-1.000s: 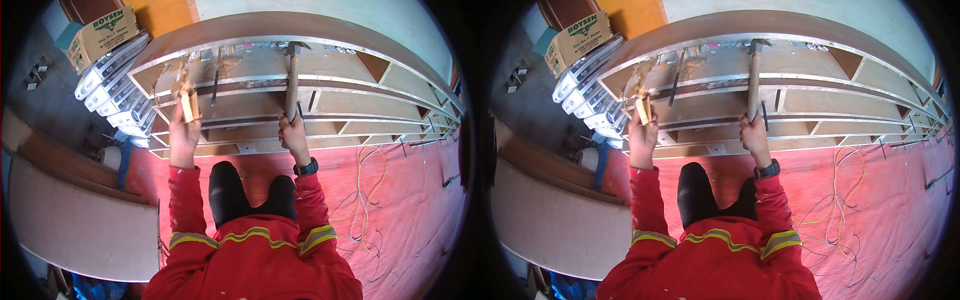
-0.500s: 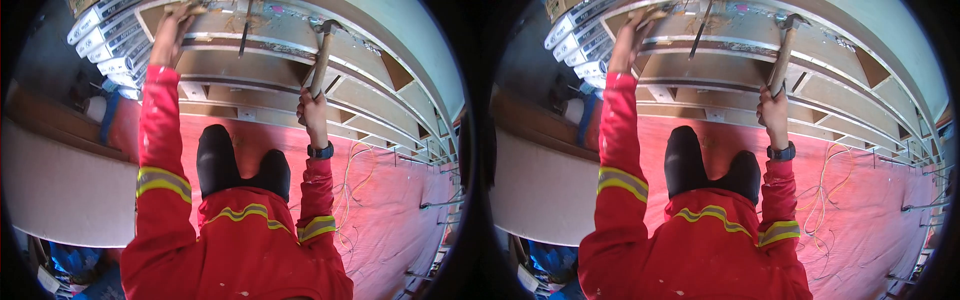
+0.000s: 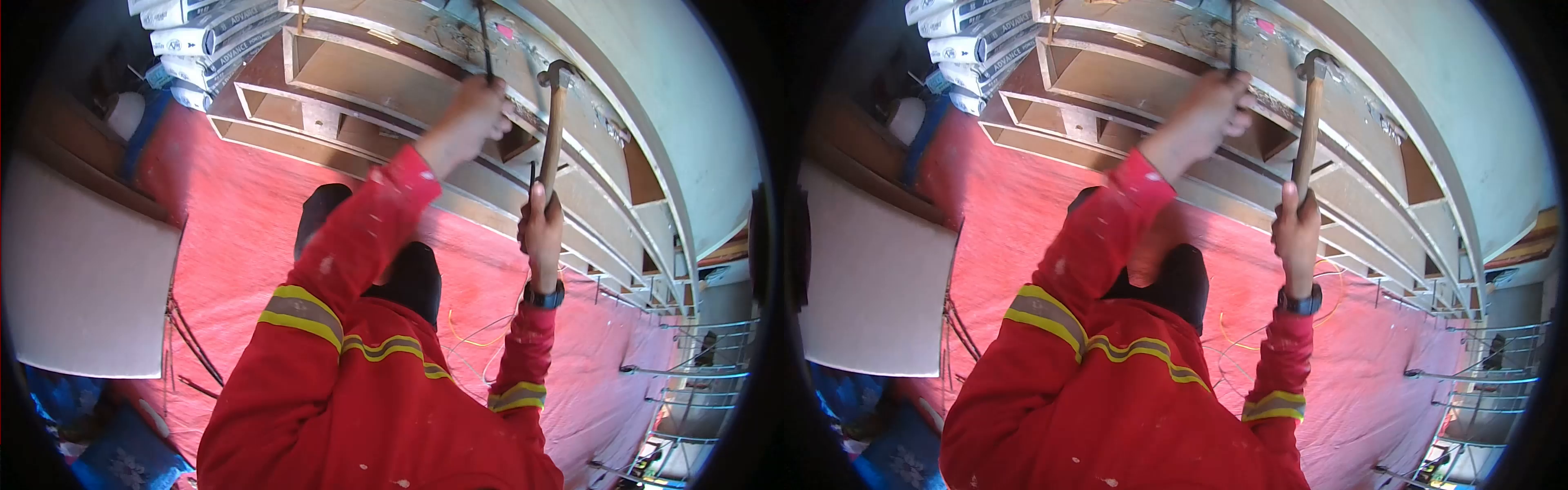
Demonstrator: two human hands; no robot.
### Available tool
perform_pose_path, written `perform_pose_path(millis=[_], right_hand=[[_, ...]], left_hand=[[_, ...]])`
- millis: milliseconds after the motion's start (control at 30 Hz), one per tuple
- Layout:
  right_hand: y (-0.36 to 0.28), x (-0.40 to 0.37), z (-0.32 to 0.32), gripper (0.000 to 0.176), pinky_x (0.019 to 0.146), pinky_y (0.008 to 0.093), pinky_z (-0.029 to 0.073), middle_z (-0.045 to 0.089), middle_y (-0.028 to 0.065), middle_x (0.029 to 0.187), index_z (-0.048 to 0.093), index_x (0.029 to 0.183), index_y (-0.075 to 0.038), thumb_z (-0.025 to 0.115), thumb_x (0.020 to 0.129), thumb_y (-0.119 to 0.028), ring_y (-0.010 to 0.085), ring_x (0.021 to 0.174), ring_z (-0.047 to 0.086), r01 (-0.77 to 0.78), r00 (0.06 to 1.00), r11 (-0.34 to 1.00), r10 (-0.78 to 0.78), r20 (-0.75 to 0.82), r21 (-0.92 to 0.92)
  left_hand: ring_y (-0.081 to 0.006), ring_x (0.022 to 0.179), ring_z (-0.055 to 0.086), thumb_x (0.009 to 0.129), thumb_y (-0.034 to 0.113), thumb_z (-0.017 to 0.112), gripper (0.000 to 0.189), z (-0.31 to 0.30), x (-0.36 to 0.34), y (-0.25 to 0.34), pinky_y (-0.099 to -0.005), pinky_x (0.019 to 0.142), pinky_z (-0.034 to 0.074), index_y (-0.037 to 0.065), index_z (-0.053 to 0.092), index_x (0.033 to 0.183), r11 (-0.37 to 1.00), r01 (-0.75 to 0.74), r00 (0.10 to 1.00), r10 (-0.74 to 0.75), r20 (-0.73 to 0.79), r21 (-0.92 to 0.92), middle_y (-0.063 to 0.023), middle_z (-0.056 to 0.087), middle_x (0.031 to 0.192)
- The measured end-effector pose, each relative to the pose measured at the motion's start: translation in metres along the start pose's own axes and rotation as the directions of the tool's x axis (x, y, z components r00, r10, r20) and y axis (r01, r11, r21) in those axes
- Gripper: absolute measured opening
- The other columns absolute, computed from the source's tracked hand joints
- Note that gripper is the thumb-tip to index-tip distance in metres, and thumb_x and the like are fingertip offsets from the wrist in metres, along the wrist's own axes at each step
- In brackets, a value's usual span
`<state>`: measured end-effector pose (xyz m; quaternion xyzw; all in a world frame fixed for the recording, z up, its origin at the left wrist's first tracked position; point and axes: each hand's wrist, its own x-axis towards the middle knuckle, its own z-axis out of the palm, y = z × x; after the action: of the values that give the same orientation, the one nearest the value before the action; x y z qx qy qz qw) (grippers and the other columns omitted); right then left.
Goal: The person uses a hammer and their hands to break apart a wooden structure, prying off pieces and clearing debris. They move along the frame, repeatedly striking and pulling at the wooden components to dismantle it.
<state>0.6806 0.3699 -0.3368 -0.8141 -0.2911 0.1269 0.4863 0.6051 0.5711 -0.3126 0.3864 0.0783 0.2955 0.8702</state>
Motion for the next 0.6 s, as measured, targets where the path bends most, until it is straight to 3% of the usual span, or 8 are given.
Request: perform_pose_path(millis=[33, 100, 233, 267, 333, 433, 500, 600], right_hand=[[0.002, -0.005, -0.007, 0.045, 0.037, 0.025, 0.035, 0.043, -0.0009, 0.057, 0.046, 0.088, -0.004, 0.052, 0.095, -0.048, 0.0077, 0.042, 0.043, 0.026, 1.0, 0.996, -0.026, -0.003, -0.086], [0.018, -0.002, -0.028, 0.043, 0.048, 0.0356, 0.041, 0.049, 0.0094, 0.061, 0.051, 0.103, 0.002, 0.051, 0.097, -0.041, 0.0192, 0.052, 0.051, 0.289, 0.948, 0.861, -0.317, 0.003, -0.419], [-0.005, 0.026, -0.067, 0.037, 0.057, 0.0444, 0.047, 0.059, 0.0222, 0.071, 0.049, 0.118, 0.002, 0.055, 0.095, -0.027, 0.0374, 0.065, 0.063, 0.452, 0.832, 0.558, -0.546, 0.103, -0.696], [-0.03, 0.031, -0.067, 0.036, 0.06, 0.0477, 0.048, 0.061, 0.0248, 0.078, 0.049, 0.117, 0.002, 0.058, 0.093, -0.023, 0.0433, 0.071, 0.062, 0.553, 0.747, 0.468, -0.644, 0.162, -0.69], [-0.058, 0.05, -0.068, 0.042, 0.064, 0.0455, 0.05, 0.063, 0.0215, 0.09, 0.052, 0.114, 0.0, 0.064, 0.088, -0.029, 0.0408, 0.076, 0.063, 0.711, 0.549, 0.167, -0.739, 0.39, -0.683], [-0.089, 0.084, -0.051, 0.048, 0.067, 0.0421, 0.051, 0.062, 0.0179, 0.094, 0.054, 0.108, -0.001, 0.068, 0.081, -0.038, 0.0378, 0.078, 0.063, 0.838, 0.287, -0.145, -0.702, 0.652, -0.525], [-0.107, 0.105, -0.041, 0.047, 0.067, 0.0424, 0.051, 0.061, 0.0177, 0.092, 0.055, 0.105, -0.001, 0.068, 0.081, -0.039, 0.0364, 0.077, 0.063, 0.856, 0.223, -0.208, -0.679, 0.7, -0.474], [-0.114, 0.137, -0.041, 0.044, 0.066, 0.0434, 0.051, 0.062, 0.0191, 0.09, 0.055, 0.105, -0.001, 0.067, 0.083, -0.038, 0.0371, 0.077, 0.064, 0.866, 0.204, -0.204, -0.69, 0.694, -0.457]], left_hand=[[-0.0095, 0.054, 0.042, 0.101, 0.027, 0.044, 0.02, 0.009, 0.0, -0.01, -0.0199, 0.042, 0.032, 0.008, 0.048, 0.106, 0.995, -0.024, 0.997, 0.031, -0.07, 0.093, -0.0051, 0.05, 0.082], [-0.009, 0.052, 0.042, 0.101, 0.027, 0.043, 0.018, 0.016, 0.01, -0.025, -0.0198, 0.04, 0.032, 0.011, 0.045, 0.108, 0.988, -0.048, 0.988, 0.069, -0.14, 0.148, -0.0059, 0.049, 0.084], [-0.0075, 0.051, 0.041, 0.101, 0.026, 0.043, 0.013, 0.004, 0.009, -0.028, -0.0198, 0.04, 0.027, 0.013, 0.044, 0.104, 0.998, -0.056, 0.998, 0.056, -0.042, -0.01, -0.0024, 0.048, 0.077], [-0.0059, 0.05, 0.04, 0.101, 0.027, 0.045, 0.014, -0.002, 0.007, -0.032, -0.0201, 0.04, 0.026, 0.013, 0.046, 0.101, 0.99, -0.08, 0.996, 0.084, 0.032, -0.118, 0.0011, 0.046, 0.071], [-0.0051, 0.05, 0.039, 0.1, 0.029, 0.046, 0.017, -0.018, 0.014, -0.046, -0.0202, 0.04, 0.026, 0.012, 0.047, 0.099, 0.982, -0.099, 0.976, 0.127, 0.179, -0.159, 0.0026, 0.046, 0.068], [-0.0038, 0.05, 0.039, 0.1, 0.033, 0.048, 0.022, -0.018, 0.007, -0.053, -0.0215, 0.042, 0.028, 0.011, 0.05, 0.096, 0.924, -0.24, 0.922, 0.313, 0.227, -0.297, 0.0044, 0.048, 0.065], [-0.004, 0.05, 0.04, 0.1, 0.034, 0.049, 0.024, -0.016, 0.0, -0.045, -0.0222, 0.043, 0.028, 0.01, 0.05, 0.097, 0.878, -0.203, 0.93, 0.312, 0.196, -0.434, 0.0037, 0.049, 0.066], [-0.0068, 0.052, 0.042, 0.099, 0.035, 0.049, 0.023, -0.014, -0.002, -0.037, -0.022, 0.045, 0.029, 0.012, 0.051, 0.099, 0.923, -0.066, 0.983, 0.125, 0.134, -0.379, 0.0045, 0.047, 0.069]])
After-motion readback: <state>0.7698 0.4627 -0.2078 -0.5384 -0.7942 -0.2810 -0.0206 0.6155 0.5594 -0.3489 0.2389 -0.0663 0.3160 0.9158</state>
